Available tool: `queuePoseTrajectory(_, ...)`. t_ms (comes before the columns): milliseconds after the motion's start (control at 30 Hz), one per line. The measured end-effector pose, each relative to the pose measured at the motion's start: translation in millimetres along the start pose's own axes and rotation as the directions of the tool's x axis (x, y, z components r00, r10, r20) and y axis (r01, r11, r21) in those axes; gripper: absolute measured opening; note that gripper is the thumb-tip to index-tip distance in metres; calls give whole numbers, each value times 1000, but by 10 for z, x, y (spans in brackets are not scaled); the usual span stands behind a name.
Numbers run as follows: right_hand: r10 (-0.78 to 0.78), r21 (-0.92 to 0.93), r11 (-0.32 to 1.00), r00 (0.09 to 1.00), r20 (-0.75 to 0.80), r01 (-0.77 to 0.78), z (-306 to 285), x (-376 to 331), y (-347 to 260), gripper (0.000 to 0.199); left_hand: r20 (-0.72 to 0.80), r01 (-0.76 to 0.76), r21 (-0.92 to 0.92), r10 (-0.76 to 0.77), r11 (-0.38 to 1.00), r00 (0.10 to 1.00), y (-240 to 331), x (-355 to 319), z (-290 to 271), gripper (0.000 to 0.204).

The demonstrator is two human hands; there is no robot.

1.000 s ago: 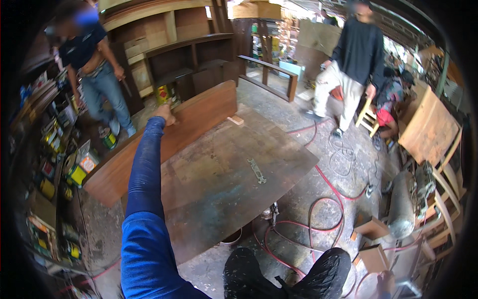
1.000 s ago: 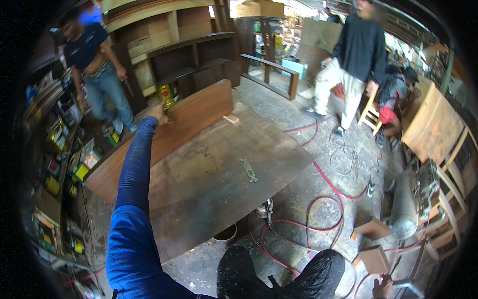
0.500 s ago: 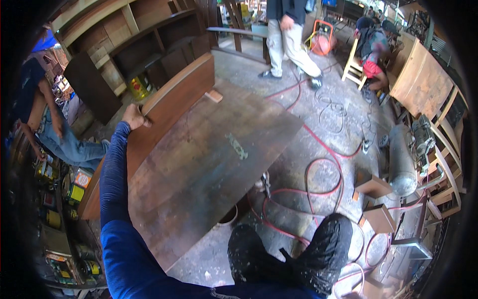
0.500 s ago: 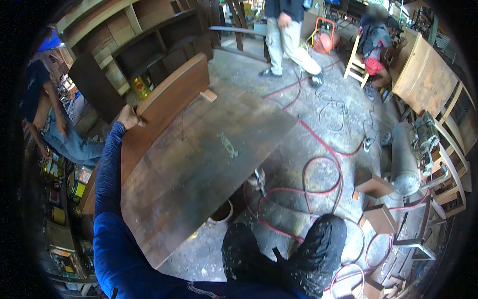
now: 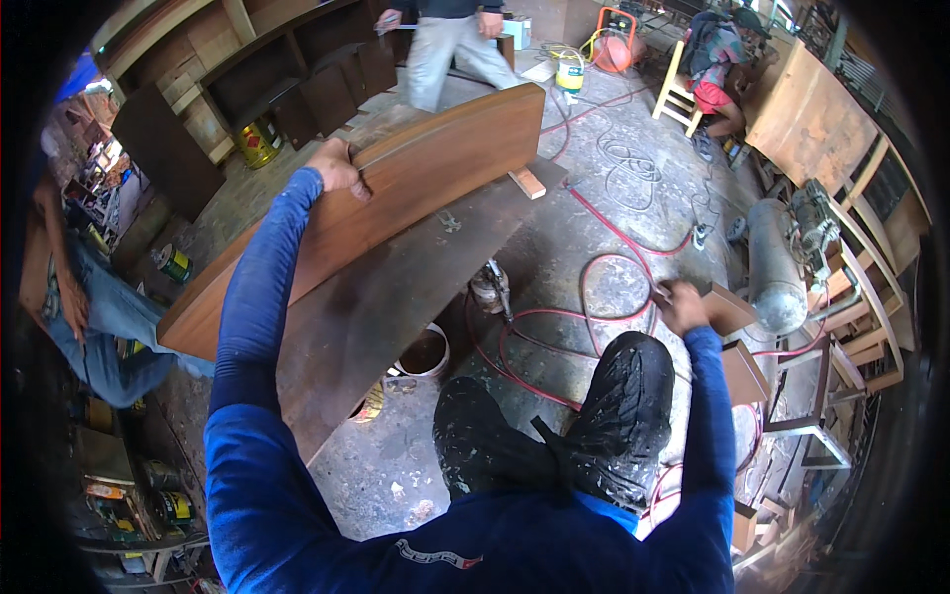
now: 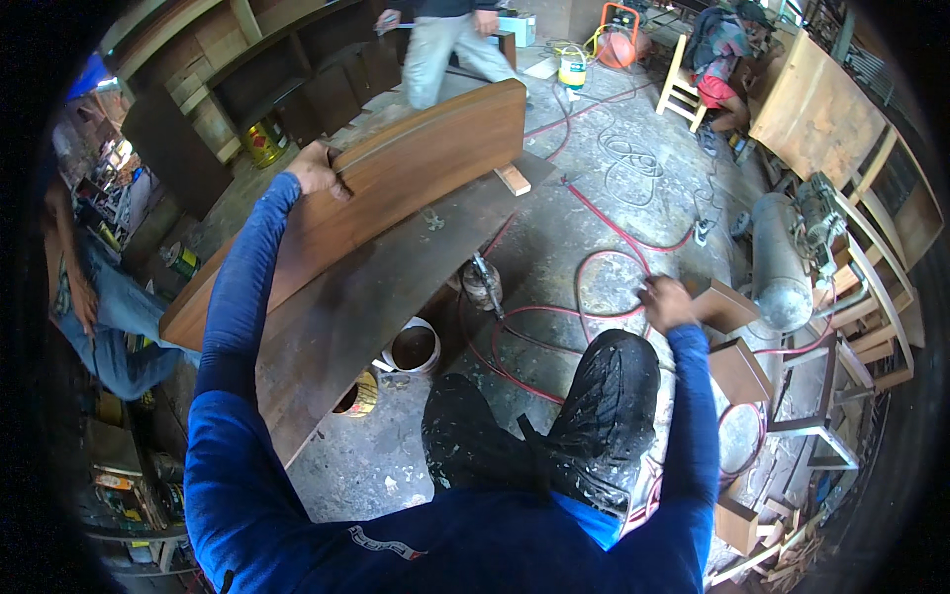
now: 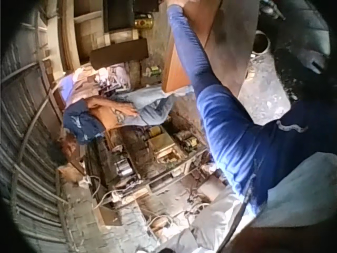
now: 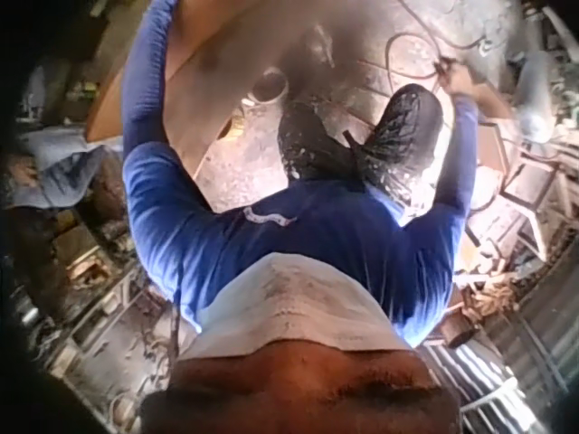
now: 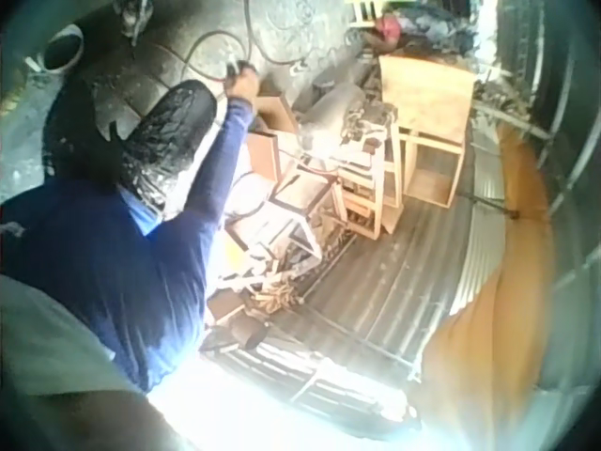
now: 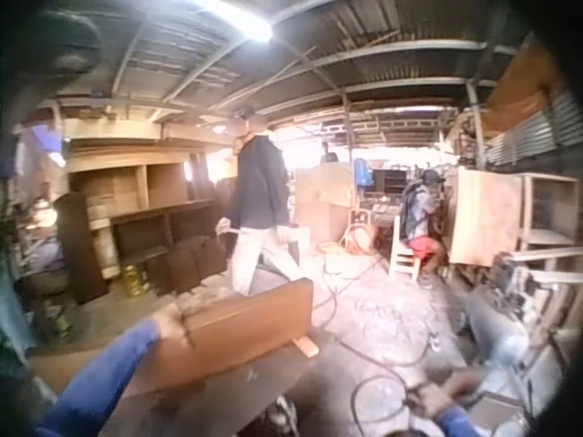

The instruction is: Applying a clear coat or finish to wooden furniture panels using a pneumatic spray gun.

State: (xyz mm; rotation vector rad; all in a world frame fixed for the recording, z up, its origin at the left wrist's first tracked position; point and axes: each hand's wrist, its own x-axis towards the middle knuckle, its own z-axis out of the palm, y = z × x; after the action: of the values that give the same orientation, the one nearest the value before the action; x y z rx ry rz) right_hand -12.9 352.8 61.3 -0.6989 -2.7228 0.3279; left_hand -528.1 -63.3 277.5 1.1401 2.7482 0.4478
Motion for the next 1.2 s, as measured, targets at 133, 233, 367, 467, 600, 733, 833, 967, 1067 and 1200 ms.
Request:
queuePoseTrajectory(133,-45,171,985,987,151,19,685,565,-713,39,-28,11,-60,-13,998,1000,278,190,157,64)
queuePoseTrajectory(233,8,32,999,879,476,-26,1490,733,-1172,58,-35,-116,6,116,993,993,385,60,128,73)
queuePoseTrajectory(367,50,239,955,894,445,-173,2455,610,-1830,78,-23,-46,164,50,985,998,163,-493,-12,94)
queuePoseTrajectory(467,82,513,830,958,274,-218,3018,746,-2082,99,-169,69,270,-23,961,985,-208,-1050,-9,95)
queuePoseTrajectory(600,-103,835,537,992,-77,121,3526,979,-2095,94,-324,158,401,-22,902,946,-385,-1134,93,91)
queuePoseTrajectory(733,-22,645,750,980,-199,148,3694,1231,-2076,41,-341,143,229,-58,963,938,-347,-1092,150,84)
queuePoseTrajectory(833,-86,697,682,971,-223,221,3613,1289,-2167,36,-333,178,286,-76,941,940,-336,-1107,117,84)
queuePoseTrajectory(967,-18,777,613,986,-168,144,3245,937,-2139,40,-323,158,212,-84,964,943,-358,-1124,69,83)
queuePoseTrajectory(1067,304,808,524,945,119,-270,2682,428,-1963,40,-313,184,232,-106,955,944,-334,-1142,56,83)
queuePoseTrajectory(1200,486,826,457,870,80,-331,1504,-131,-1875,40,-318,184,256,-97,949,943,-273,-1174,25,84)
